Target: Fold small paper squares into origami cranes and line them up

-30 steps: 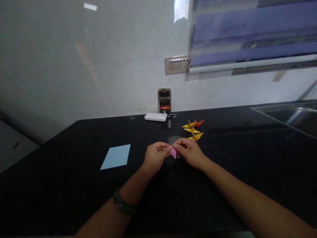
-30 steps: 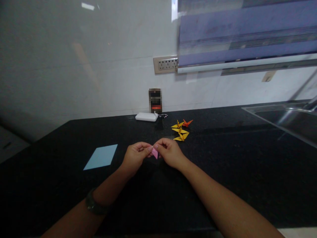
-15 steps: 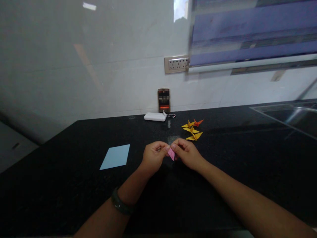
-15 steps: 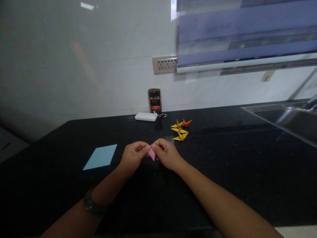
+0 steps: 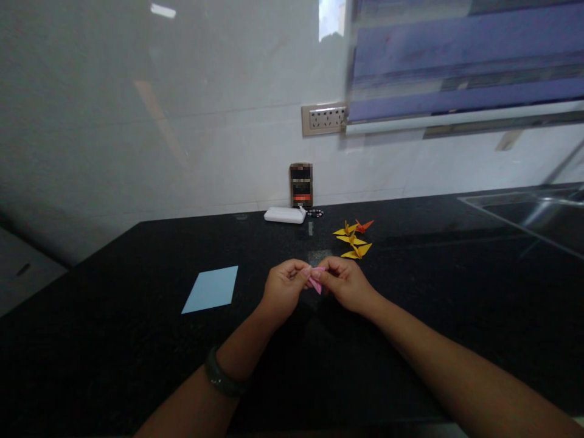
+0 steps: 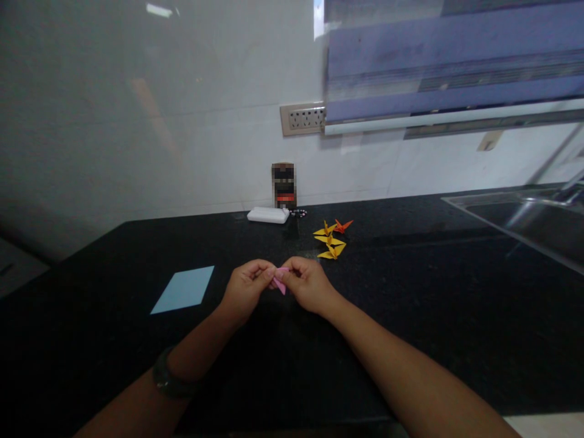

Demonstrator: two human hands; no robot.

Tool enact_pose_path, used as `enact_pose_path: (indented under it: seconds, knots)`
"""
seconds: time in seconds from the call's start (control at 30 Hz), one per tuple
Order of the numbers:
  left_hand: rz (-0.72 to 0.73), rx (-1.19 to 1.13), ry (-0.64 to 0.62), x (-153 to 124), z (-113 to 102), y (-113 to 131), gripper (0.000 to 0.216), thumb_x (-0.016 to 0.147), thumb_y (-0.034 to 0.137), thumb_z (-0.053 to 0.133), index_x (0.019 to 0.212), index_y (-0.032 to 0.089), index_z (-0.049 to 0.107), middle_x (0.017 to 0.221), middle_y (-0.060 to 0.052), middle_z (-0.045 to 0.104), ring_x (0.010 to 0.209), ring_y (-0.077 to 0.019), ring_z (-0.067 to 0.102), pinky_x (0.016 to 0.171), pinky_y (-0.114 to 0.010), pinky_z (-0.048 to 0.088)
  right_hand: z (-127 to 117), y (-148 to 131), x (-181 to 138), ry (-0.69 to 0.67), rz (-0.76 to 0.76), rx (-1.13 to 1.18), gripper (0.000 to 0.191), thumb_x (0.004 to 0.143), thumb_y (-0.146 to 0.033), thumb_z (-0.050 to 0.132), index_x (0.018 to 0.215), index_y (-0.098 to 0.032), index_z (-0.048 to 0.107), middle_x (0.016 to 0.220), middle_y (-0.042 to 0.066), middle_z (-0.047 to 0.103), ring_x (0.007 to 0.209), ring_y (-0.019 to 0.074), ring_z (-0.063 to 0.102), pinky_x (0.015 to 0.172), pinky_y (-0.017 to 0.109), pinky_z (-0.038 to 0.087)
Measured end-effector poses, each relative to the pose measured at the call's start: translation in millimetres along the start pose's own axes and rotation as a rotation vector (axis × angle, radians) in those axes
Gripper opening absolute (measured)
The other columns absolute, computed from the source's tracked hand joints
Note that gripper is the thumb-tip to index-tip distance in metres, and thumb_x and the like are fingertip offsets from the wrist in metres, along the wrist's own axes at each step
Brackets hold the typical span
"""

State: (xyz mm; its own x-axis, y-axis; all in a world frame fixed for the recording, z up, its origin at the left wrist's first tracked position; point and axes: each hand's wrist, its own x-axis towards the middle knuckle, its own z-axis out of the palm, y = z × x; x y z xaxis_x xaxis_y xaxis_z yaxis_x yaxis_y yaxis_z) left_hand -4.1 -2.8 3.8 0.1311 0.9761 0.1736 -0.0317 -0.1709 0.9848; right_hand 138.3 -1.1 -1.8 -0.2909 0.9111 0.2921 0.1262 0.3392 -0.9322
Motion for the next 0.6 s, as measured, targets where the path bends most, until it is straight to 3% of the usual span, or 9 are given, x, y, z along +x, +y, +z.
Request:
enact_pose_path:
  seconds: [0.23, 0.37, 0.5, 0.6]
  knots:
    - [-0.218, -0.228, -0.102, -1.8, 1.8, -2.2, 0.026, 0.060, 0.029, 0.068, 0.080, 0.014, 0.058, 0.073, -0.001, 0.060, 0.068, -0.0105, 0.056, 0.063, -0.023, 0.047, 0.7, 0.1, 2.2, 0.189, 0.009, -0.010, 0.021, 0.073, -0.035, 0.055, 0.064, -0.017, 0.057, 0.057, -0.001, 0.053, 0.050, 0.0091, 0.045, 0.046, 0.021, 0.036]
    - [-0.271, -0.283, -0.116, -1.3, 0.7, -3.5, 0.024, 0.066, 0.034, 0.063, 0.078, 0.013, 0.056, 0.069, -0.002, 0.059, 0.064, -0.0101, 0.057, 0.059, -0.023, 0.047, 1.1, 0.7, 2.5, 0.155, 0.001, 0.079, 0.021, 0.072, -0.037, 0.056, 0.068, -0.016, 0.056, 0.062, 0.000, 0.053, 0.054, 0.0094, 0.047, 0.048, 0.021, 0.038]
    - [-0.283, -0.382, -0.166, -1.6, 0.7, -4.1, 0.021, 0.069, 0.031, 0.061, 0.076, 0.013, 0.053, 0.056, 0.002, 0.052, 0.049, -0.0068, 0.050, 0.053, -0.022, 0.045, 1.2, 3.9, 3.7, 0.135, 0.091, 0.328, 0.036, 0.078, -0.047, 0.044, 0.088, -0.016, 0.058, 0.069, 0.001, 0.051, 0.051, 0.0082, 0.044, 0.041, 0.020, 0.037]
    - [-0.311, -0.445, -0.231, -3.0, 2.1, -3.9, 0.017, 0.070, 0.029, 0.059, 0.073, 0.014, 0.052, 0.053, 0.004, 0.047, 0.046, -0.0061, 0.046, 0.050, -0.022, 0.044, 0.6, 4.2, 3.1, 0.024, 0.123, 0.381, 0.038, 0.077, -0.046, 0.046, 0.095, -0.015, 0.058, 0.074, 0.003, 0.052, 0.057, 0.0094, 0.047, 0.044, 0.020, 0.039]
